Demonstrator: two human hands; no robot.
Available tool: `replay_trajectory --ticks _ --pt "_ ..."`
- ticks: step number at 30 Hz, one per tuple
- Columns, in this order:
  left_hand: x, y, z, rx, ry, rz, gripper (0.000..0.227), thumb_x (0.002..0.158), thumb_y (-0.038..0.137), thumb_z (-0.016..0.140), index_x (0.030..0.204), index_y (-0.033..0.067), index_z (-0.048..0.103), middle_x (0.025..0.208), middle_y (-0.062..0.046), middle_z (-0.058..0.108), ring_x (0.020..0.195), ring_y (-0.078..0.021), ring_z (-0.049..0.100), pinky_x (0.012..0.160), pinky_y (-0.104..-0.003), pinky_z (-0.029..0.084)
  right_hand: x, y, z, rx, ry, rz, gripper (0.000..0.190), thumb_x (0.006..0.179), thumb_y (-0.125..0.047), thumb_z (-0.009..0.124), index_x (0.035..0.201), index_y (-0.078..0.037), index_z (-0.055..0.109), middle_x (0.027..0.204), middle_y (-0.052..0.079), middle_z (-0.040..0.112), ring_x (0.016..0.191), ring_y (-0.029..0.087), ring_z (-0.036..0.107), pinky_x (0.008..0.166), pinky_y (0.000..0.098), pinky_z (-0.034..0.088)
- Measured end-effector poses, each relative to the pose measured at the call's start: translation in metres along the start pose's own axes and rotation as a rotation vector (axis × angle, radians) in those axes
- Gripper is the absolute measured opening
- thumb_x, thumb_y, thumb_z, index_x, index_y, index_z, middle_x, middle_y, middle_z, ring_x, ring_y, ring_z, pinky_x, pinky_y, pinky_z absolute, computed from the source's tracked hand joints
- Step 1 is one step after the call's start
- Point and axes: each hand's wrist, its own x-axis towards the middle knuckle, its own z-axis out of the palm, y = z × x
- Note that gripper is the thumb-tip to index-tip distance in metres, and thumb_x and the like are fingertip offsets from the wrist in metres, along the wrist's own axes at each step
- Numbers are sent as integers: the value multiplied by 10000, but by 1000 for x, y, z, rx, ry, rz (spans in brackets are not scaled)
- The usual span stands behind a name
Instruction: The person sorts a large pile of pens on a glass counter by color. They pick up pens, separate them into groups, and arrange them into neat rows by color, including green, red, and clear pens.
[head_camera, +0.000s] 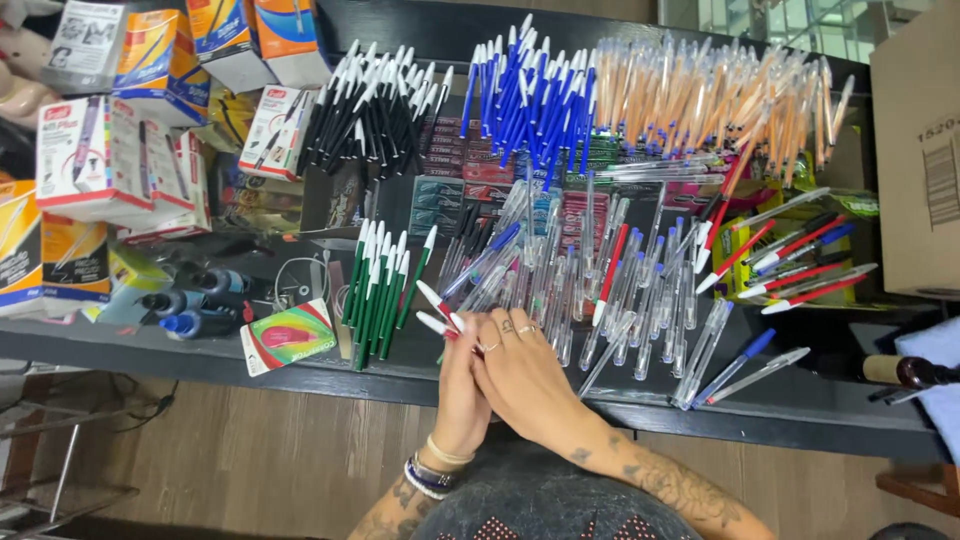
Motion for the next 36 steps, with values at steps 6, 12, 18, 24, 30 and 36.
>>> replay_trajectory --ticks 6,12,18,24,30,36 --pt "24 -31 -18 -264 -112 -29 196 1136 278 569 1039 113 613 1035 -26 598 987 -152 593 881 -305 518 -1 25 -49 480 -330 371 362 1078 -359 568 1306 -104 687 1207 65 651 1163 226 574 986 422 518" --pt "30 -1 -10 -362 -324 -112 180 1171 221 489 1012 139 509 777 48 366 581 -25 292 499 -170 278 -36 185 -34 -281 -107 -179 362 890 -115 726 1245 -185 705 1369 58 631 1253 304 545 995 479 532" --pt "37 -10 -19 -306 -333 -194 178 1136 129 545 1281 59 620 712 52 341 564 -24 283 487 -186 244 -19 208 -32 -426 -204 -355 330 884 -127 753 1207 -195 768 1327 61 692 1191 290 624 1008 448 487" --pt "32 -15 -8 -322 -414 -324 356 1151 156 478 1475 23 540 779 29 433 622 -42 334 552 -180 328 -16 201 -47 -340 -207 -389 205 937 -178 729 1139 -142 718 1156 52 734 1092 297 670 920 435 524" --pt "35 -12 22 101 -289 -159 358 1092 192 569 1367 -24 643 1196 -157 720 1101 -227 696 1065 -379 567 -44 120 -90 935 245 139 112 915 -103 835 988 -137 757 917 13 748 764 102 700 734 248 619" --pt "33 -40 32 63 -477 -524 252 1086 164 593 1217 -47 632 1086 -220 746 931 -287 777 993 -570 672 -52 124 -71 922 173 296 94 945 -216 822 989 -164 757 895 -39 697 795 70 620 696 250 448"
